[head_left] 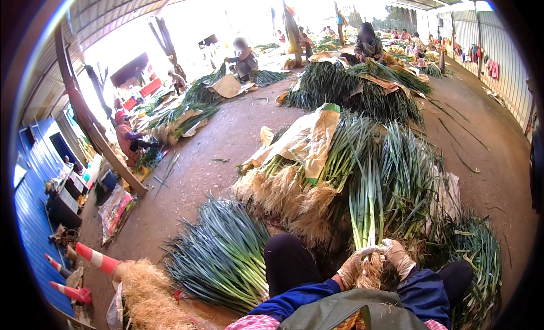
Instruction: The person cleans green onions by hand, peeling off the outer leaves and removing debris from the root ends.
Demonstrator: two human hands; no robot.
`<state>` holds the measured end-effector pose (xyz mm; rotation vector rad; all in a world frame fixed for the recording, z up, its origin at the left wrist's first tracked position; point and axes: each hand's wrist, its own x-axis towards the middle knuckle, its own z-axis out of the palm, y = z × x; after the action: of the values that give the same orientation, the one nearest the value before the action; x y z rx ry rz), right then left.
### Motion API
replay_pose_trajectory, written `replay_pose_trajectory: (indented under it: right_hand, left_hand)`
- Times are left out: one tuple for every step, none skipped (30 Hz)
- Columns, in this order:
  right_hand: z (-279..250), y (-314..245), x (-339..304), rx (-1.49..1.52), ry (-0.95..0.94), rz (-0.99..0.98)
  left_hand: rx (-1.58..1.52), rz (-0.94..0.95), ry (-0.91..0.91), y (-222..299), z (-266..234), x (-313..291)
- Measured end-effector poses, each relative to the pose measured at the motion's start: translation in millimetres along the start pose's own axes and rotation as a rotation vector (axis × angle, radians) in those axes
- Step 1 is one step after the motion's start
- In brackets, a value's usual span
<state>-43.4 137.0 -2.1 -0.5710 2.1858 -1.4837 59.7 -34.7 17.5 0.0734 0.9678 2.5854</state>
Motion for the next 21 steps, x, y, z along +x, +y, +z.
replay_pose_trajectory:
  right_hand:
    - [7.4, -18.6, -8.1, -0.263, 0.035, -0.029]
    - [6.3, -37.0, -13.7, -0.371, 0.057, -0.064]
    - [4.2, -49.5, -18.7, -0.480, 0.082, -0.099]
    - [3.7, -53.7, -21.0, -0.589, 0.105, -0.135]
    - [-6.2, -39.2, -21.0, -0.673, 0.109, -0.091]
    - [0.3, -49.7, -22.8, -0.725, 0.064, -0.113]
    - [7.9, -61.2, -25.1, -0.777, 0.017, -0.135]
    - [10.9, -68.7, -27.9, -0.837, -0.019, -0.146]
    - [19.9, -58.9, -32.8, -0.890, -0.014, -0.104]
    - [26.3, -45.1, -39.4, -0.950, 0.034, -0.222]
    - [24.1, -4.6, -34.6, -0.807, 0.022, -0.199]
    - [16.7, 18.8, -29.5, -0.710, 0.000, -0.220]
    - [6.5, 41.1, -25.0, -0.617, -0.017, -0.239]
    - [15.2, 15.8, -30.5, 0.153, -0.142, 0.086]
    - [16.0, -19.9, -40.0, 0.903, 0.003, 0.427]
    - [0.9, -33.7, -46.4, 0.966, -0.189, 0.504]
    - [-0.2, -49.2, -57.4, 0.751, -0.254, 0.428]
    - [-5.3, -89.7, -68.4, 0.877, -0.393, 0.506]
    - [-14.5, -92.2, -78.0, 0.718, -0.322, 0.553]
    - [-21.5, -119.1, -87.0, 0.602, -0.337, 0.518]
    - [-32.6, -127.5, -94.6, 0.556, -0.330, 0.403]
  left_hand:
    - [-0.404, -0.167, 0.053, -4.3, -15.9, -1.9]
    - [-0.358, -0.132, 0.095, -5.1, -15.8, -1.5]
    - [-0.311, -0.098, 0.132, -2.8, -8.9, -1.0]
    - [-0.264, -0.062, 0.172, -0.7, -1.8, -0.6]
    - [-0.105, -0.017, 0.235, 11.0, 29.7, 0.3]
    - [-0.099, -0.014, 0.261, 11.0, 26.7, -4.2]
    - [-0.095, -0.012, 0.289, 10.6, 22.1, -8.6]
    - [-0.095, -0.019, 0.301, 11.6, 24.0, -9.0]
    - [-0.240, -0.089, 0.394, 12.8, 24.9, -10.1]
    - [-0.297, -0.128, 0.406, 12.9, 25.8, -11.4]
    - [-0.345, -0.170, 0.404, 19.6, 38.8, -10.3]
    - [-0.398, -0.205, 0.410, 23.5, 45.4, -11.4]
    - [-0.348, -0.166, 0.394, 21.8, 46.1, -7.6]
    - [-0.309, -0.114, 0.383, 19.8, 39.9, -7.8]
    - [-0.330, -0.142, 0.292, 23.9, 30.9, -8.5]
    - [-0.355, -0.191, 0.191, 26.7, 29.5, -9.0]
    - [-0.388, -0.196, 0.269, 30.6, 37.4, -10.5]
    - [-0.420, -0.209, 0.337, 42.2, 51.3, -11.6]
    - [-0.461, -0.267, 0.305, 45.6, 51.6, -7.8]
    - [-0.418, -0.228, 0.322, 40.5, 41.1, -12.6]
    - [-0.376, -0.187, 0.333, 34.4, 31.5, -19.0]
